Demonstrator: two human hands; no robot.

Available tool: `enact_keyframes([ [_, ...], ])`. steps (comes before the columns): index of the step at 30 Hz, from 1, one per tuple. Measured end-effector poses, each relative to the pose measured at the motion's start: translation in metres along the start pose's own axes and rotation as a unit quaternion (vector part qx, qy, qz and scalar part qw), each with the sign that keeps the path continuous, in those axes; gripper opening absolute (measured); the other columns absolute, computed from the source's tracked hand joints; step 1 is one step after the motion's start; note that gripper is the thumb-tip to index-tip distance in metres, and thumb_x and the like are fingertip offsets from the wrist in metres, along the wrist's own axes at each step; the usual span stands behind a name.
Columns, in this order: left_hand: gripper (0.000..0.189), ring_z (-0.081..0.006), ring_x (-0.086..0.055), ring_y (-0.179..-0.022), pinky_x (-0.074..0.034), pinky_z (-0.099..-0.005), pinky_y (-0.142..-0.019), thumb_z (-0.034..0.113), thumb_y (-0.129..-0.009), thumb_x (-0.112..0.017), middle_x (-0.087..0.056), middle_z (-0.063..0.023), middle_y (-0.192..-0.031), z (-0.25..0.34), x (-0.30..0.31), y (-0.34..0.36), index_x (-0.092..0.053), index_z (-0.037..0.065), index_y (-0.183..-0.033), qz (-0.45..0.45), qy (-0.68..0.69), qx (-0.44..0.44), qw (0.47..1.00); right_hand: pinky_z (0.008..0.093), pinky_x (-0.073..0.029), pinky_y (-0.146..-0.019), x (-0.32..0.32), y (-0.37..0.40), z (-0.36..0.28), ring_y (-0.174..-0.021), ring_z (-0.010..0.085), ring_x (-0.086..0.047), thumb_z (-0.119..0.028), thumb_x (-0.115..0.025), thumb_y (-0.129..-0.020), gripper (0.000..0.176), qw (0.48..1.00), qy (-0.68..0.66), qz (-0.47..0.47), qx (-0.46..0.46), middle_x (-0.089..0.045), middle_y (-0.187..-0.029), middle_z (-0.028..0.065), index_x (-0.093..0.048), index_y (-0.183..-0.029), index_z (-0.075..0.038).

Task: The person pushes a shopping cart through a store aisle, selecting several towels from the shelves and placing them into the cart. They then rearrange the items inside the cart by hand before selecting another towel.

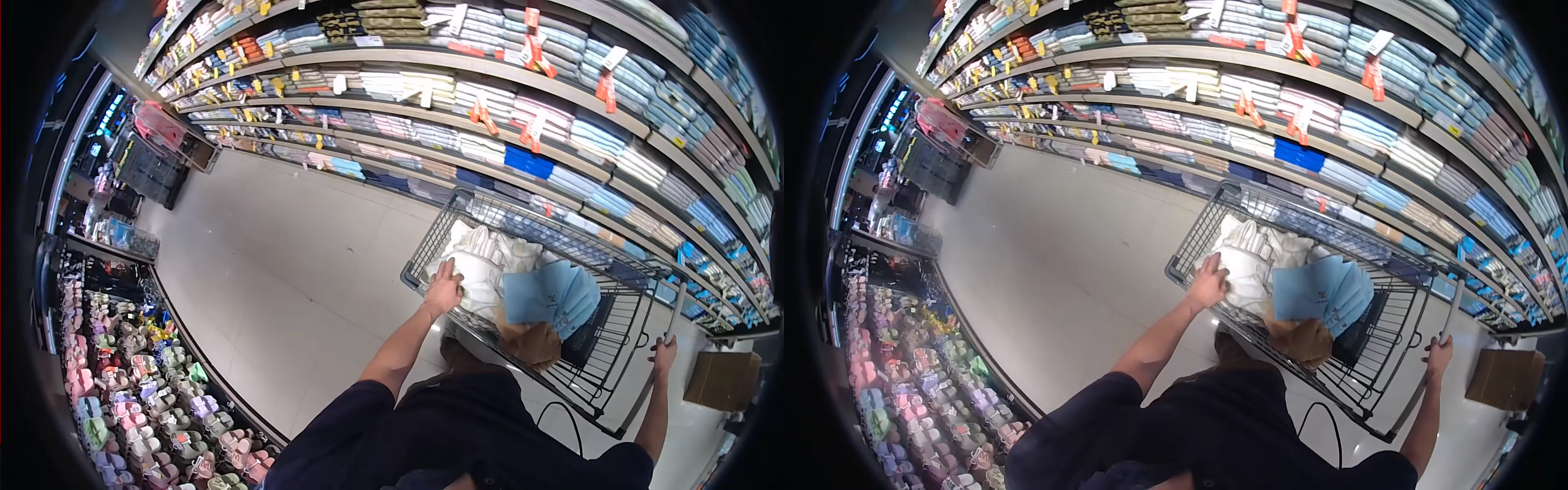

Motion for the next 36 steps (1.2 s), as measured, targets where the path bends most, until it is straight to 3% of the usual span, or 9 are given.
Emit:
enact_keyframes([
  [5, 0.036, -0.0387, -0.056, -0.122, -0.047, -0.0442, -0.101, 0.021, -0.082, -0.064, -0.055, -0.0259, -0.131, -0.085, -0.028, -0.025, -0.064, 0.006, -0.115, -0.174, 0.107, 0.112, 0.972, 0.0313, -0.051, -0.039, -0.038, -0.002, -0.025, -0.062, 0.0186, -0.064, -0.010, -0.054, -0.091, 0.027, 1.000, -0.007, -0.012, 0.022, -0.060, -0.075, 0.0105, -0.051, -0.116, 0.000],
  [11, 0.054, -0.0383, -0.062, -0.110, -0.051, -0.0459, -0.093, 0.020, -0.079, -0.070, -0.067, -0.0223, -0.111, -0.130, 0.017, -0.023, -0.047, 0.003, -0.124, -0.116, 0.154, 0.231, 0.954, 0.0304, -0.051, -0.038, -0.080, 0.011, -0.065, -0.060, 0.0168, -0.063, -0.008, -0.052, -0.093, 0.020, 0.999, 0.019, -0.013, 0.035, -0.058, -0.077, 0.0087, -0.051, -0.111, 0.000],
  [12, 0.066, -0.0390, -0.063, -0.108, -0.051, -0.0468, -0.092, 0.021, -0.078, -0.071, -0.067, -0.0218, -0.111, -0.142, 0.016, -0.024, -0.039, 0.006, -0.133, -0.123, 0.138, 0.227, 0.956, 0.0303, -0.050, -0.037, -0.086, 0.009, -0.063, -0.056, 0.0168, -0.062, -0.006, -0.051, -0.093, 0.018, 0.998, 0.024, -0.009, 0.052, -0.058, -0.074, 0.0092, -0.051, -0.110, 0.000],
  [15, 0.039, -0.0370, -0.064, -0.105, -0.052, -0.0462, -0.092, 0.023, -0.083, -0.065, -0.069, -0.0171, -0.110, -0.161, 0.029, -0.012, -0.061, 0.010, -0.120, -0.126, 0.104, 0.179, 0.970, 0.0302, -0.050, -0.037, -0.105, 0.021, -0.087, -0.053, 0.0168, -0.061, -0.003, -0.050, -0.092, 0.016, 0.997, 0.055, -0.013, 0.044, -0.058, -0.071, 0.0091, -0.051, -0.108, 0.000],
  [19, 0.028, -0.0352, -0.064, -0.105, -0.051, -0.0456, -0.091, 0.023, -0.085, -0.062, -0.070, -0.0166, -0.108, -0.180, 0.048, -0.002, -0.067, 0.011, -0.110, -0.082, 0.116, 0.163, 0.976, 0.0332, -0.050, -0.038, -0.128, 0.038, -0.108, -0.050, 0.0202, -0.061, -0.005, -0.052, -0.092, 0.014, 0.995, 0.075, 0.005, 0.067, -0.059, -0.064, 0.0102, -0.050, -0.106, -0.001],
  [25, 0.029, -0.0378, -0.065, -0.098, -0.051, -0.0475, -0.085, 0.028, -0.092, -0.060, -0.068, -0.0191, -0.103, -0.229, 0.106, 0.038, -0.062, 0.008, -0.113, 0.087, 0.210, 0.209, 0.951, 0.0342, -0.048, -0.037, -0.164, 0.059, -0.123, -0.045, 0.0207, -0.059, -0.006, -0.054, -0.089, 0.012, 0.996, 0.072, 0.019, 0.057, -0.060, -0.062, 0.0116, -0.054, -0.099, 0.001],
  [30, 0.031, -0.0377, -0.065, -0.093, -0.050, -0.0495, -0.085, 0.032, -0.094, -0.058, -0.068, -0.0174, -0.095, -0.269, 0.165, 0.105, -0.062, 0.004, -0.105, 0.056, 0.129, -0.007, 0.990, 0.0347, -0.046, -0.036, -0.195, 0.095, -0.149, -0.043, 0.0215, -0.059, -0.006, -0.053, -0.087, 0.013, 0.998, 0.051, 0.042, 0.021, -0.061, -0.060, 0.0131, -0.057, -0.094, 0.003],
  [32, 0.032, -0.0354, -0.066, -0.097, -0.050, -0.0476, -0.089, 0.033, -0.091, -0.055, -0.069, -0.0168, -0.099, -0.291, 0.172, 0.112, -0.067, 0.005, -0.103, -0.063, -0.025, -0.060, 0.996, 0.0365, -0.047, -0.037, -0.211, 0.107, -0.164, -0.044, 0.0242, -0.060, -0.005, -0.052, -0.085, 0.015, 0.994, 0.101, 0.050, -0.016, -0.061, -0.059, 0.0143, -0.060, -0.091, 0.005],
  [36, 0.032, -0.0318, -0.070, -0.087, -0.054, -0.0456, -0.083, 0.032, -0.083, -0.052, -0.072, -0.0133, -0.088, -0.345, 0.178, 0.107, -0.074, 0.010, -0.089, -0.162, -0.044, 0.058, 0.984, 0.0397, -0.048, -0.039, -0.240, 0.131, -0.196, -0.045, 0.0269, -0.062, -0.005, -0.053, -0.084, 0.015, 0.983, 0.170, 0.068, 0.010, -0.061, -0.057, 0.0159, -0.060, -0.090, 0.007],
])
Point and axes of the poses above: each hand's wrist, its own y-axis away from the middle knuckle, its own x-axis out of the back of the hand, z = x × y, the point moved 3 cm from there along -y, towards the middle knuckle
